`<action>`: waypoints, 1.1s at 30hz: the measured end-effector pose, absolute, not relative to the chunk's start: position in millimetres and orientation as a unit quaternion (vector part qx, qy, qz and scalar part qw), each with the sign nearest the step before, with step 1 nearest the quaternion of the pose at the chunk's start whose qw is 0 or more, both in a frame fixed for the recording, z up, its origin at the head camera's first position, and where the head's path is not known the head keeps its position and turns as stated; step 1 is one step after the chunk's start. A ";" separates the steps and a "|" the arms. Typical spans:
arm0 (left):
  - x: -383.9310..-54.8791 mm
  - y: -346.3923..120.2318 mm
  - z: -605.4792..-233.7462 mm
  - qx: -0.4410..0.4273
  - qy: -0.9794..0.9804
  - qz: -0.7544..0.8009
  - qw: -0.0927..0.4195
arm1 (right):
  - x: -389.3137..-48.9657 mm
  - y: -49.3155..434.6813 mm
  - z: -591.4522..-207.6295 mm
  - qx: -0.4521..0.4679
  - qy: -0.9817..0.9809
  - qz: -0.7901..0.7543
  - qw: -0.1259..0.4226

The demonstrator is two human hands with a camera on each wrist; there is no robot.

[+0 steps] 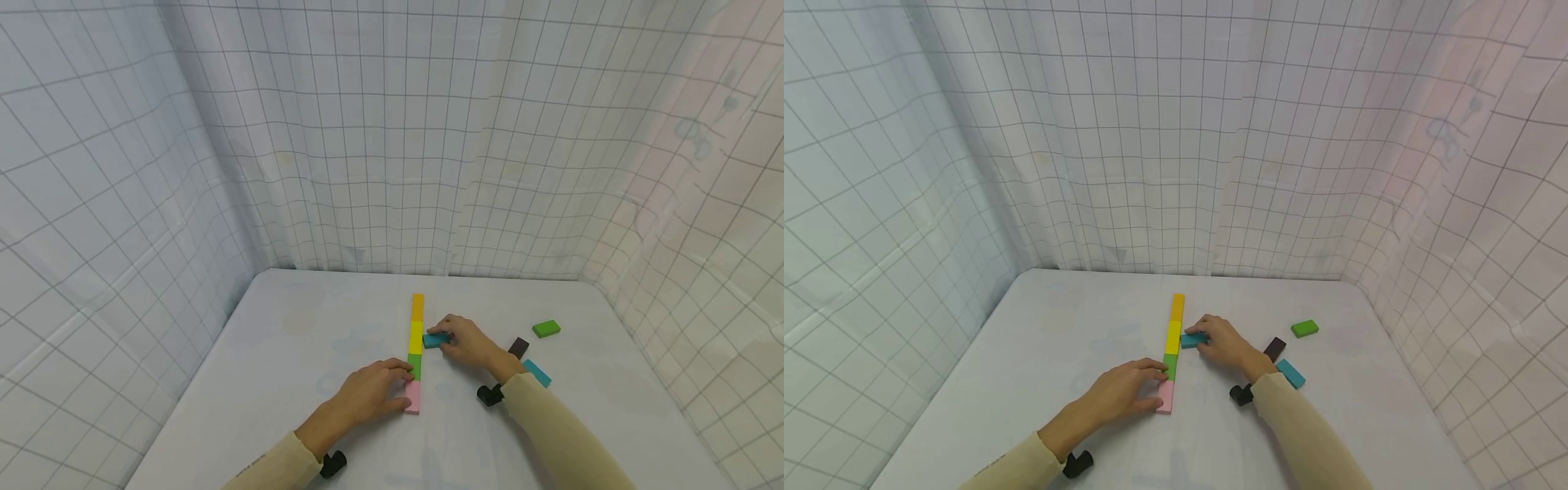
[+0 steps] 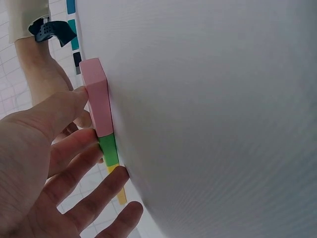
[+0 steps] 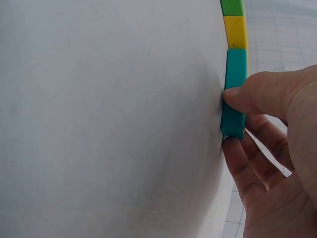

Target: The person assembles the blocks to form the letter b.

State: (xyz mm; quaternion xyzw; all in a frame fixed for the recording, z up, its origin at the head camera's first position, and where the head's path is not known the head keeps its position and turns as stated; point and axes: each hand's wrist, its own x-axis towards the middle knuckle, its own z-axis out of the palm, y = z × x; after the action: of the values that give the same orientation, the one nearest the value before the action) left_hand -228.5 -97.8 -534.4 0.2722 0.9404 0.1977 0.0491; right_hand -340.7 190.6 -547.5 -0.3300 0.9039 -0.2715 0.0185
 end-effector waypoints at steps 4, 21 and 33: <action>-228.7 -97.6 -535.1 0.270 0.941 0.197 0.049 | -341.2 189.8 -548.0 -0.326 0.906 -0.270 0.021; -227.2 -96.4 -530.9 0.264 0.942 0.199 0.054 | -342.4 190.5 -549.7 -0.327 0.904 -0.275 0.024; -227.4 -96.8 -529.5 0.265 0.942 0.198 0.056 | -340.8 190.0 -548.1 -0.328 0.904 -0.273 0.024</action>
State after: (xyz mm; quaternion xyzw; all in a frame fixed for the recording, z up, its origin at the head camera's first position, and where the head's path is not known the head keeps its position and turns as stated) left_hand -227.4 -96.8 -529.5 0.2655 0.9419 0.1978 0.0561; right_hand -340.8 190.0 -548.1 -0.3276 0.9043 -0.2728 0.0239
